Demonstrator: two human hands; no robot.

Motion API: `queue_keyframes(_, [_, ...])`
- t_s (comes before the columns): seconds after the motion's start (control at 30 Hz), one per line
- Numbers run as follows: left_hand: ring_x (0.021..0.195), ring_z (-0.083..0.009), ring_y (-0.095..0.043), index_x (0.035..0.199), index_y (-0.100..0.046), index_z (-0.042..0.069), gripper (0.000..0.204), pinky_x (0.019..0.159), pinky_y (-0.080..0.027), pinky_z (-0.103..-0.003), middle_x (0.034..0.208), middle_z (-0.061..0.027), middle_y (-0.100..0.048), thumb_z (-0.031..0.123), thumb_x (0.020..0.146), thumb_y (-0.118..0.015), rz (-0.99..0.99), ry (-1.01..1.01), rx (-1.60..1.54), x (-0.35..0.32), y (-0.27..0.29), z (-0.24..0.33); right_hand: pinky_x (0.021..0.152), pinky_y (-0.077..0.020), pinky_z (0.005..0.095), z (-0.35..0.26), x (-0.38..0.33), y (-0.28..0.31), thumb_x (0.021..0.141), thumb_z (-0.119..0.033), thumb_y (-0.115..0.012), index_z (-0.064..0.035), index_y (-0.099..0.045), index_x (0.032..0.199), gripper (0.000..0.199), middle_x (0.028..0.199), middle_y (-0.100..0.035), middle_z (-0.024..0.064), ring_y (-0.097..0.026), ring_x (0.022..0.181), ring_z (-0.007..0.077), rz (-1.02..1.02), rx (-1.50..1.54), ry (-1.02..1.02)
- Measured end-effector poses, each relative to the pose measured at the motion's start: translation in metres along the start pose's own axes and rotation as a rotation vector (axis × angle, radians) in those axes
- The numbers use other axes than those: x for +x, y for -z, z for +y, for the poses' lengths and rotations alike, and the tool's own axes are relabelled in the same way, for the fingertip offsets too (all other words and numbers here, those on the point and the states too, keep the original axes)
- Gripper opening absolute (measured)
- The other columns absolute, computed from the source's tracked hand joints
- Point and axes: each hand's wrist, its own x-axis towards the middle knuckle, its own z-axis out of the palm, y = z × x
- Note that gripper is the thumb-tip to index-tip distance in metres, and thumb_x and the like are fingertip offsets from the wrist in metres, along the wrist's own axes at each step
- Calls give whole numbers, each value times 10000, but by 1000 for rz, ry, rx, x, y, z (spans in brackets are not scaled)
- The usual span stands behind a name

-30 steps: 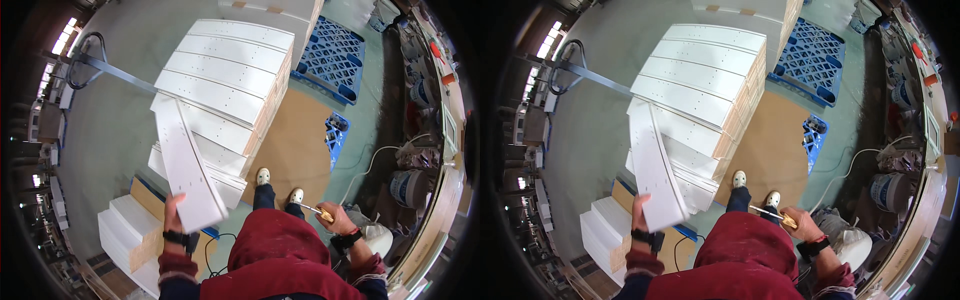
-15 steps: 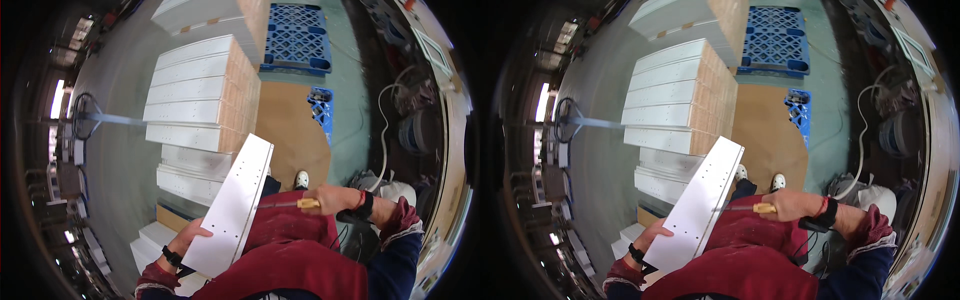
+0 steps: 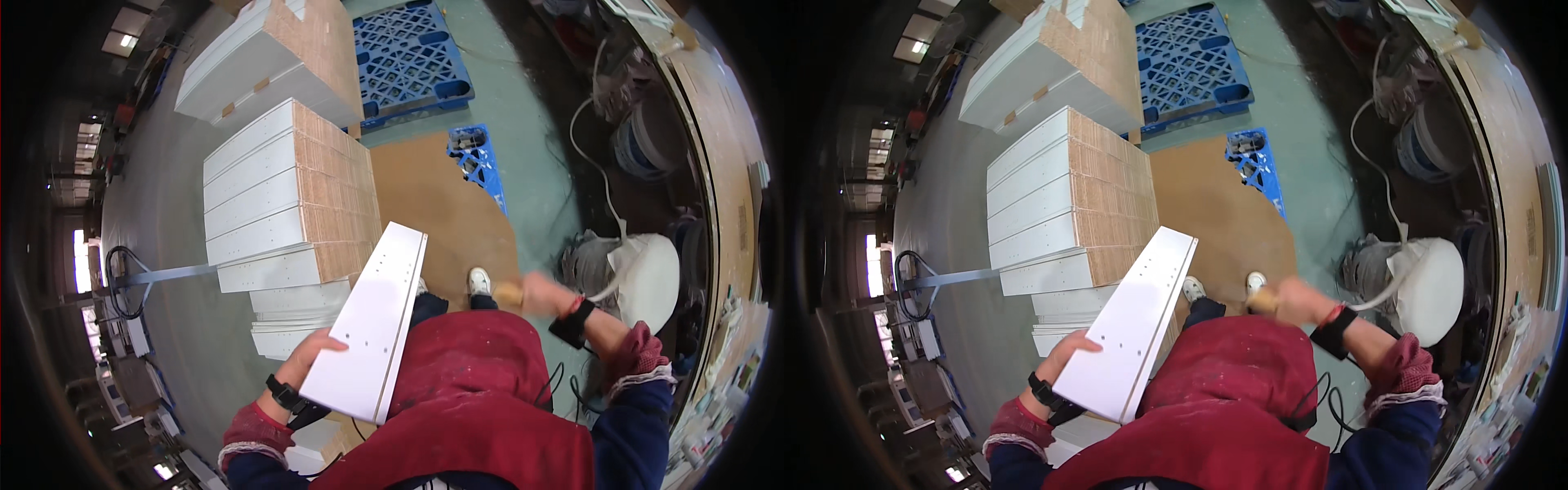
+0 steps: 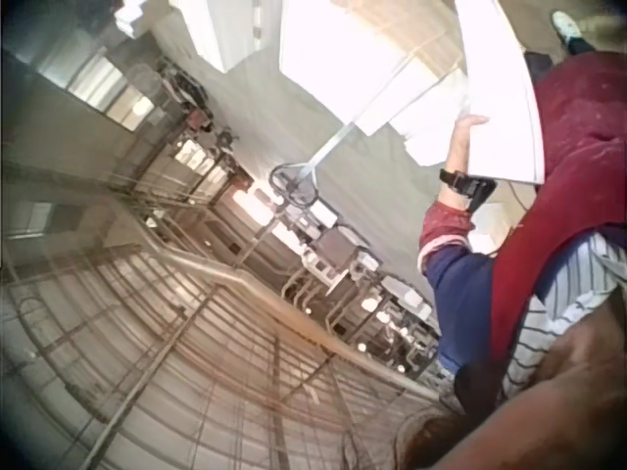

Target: The person repeatedly picks up white rectangular panels from a stack on a blue pallet and places them onto a growing pile on the floor. The person uses a small yellow-handled tool in their right hand while handling the panels with their left hand. The task involves repetitive pick-and-place motions in a warehouse setting.

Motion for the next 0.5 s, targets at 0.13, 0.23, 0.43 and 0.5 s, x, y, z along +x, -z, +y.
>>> queue_keyframes(0.13, [902,-270,-591,1135,-458,-78,420,808,-466,-344,1006,-186,-580,137,776,-496,-13,-111,-51,34,-11,-7,663,-450,358,-35,-14,-16,751,-174,-607,-68,-573,857,154,777,-603,118,-576,736,271,-42,358,262])
queue_keyframes(0.23, [932,-316,-575,1166,-430,-75,446,844,-445,-399,1078,-202,-546,189,808,-468,-204,-13,-663,56,-23,-18,670,-460,351,5,-22,-8,721,-177,-627,-76,-555,893,212,805,-608,128,-588,739,281,195,300,-28])
queue_keyframes(0.43, [530,-165,-428,1073,-447,-49,283,354,-392,-235,926,-162,-533,142,886,-354,-822,-214,-1542,82,-56,-36,664,-443,316,27,-9,-18,705,-139,-627,-57,-544,898,226,731,-581,105,-556,674,203,432,345,37])
queue_keyframes(0.5, [550,-174,-465,1044,-459,-44,285,361,-406,-259,843,-139,-527,173,885,-363,-797,-266,-1414,70,-53,-41,630,-443,314,42,0,-7,705,-132,-629,-41,-543,866,204,699,-568,97,-541,653,177,610,391,-113])
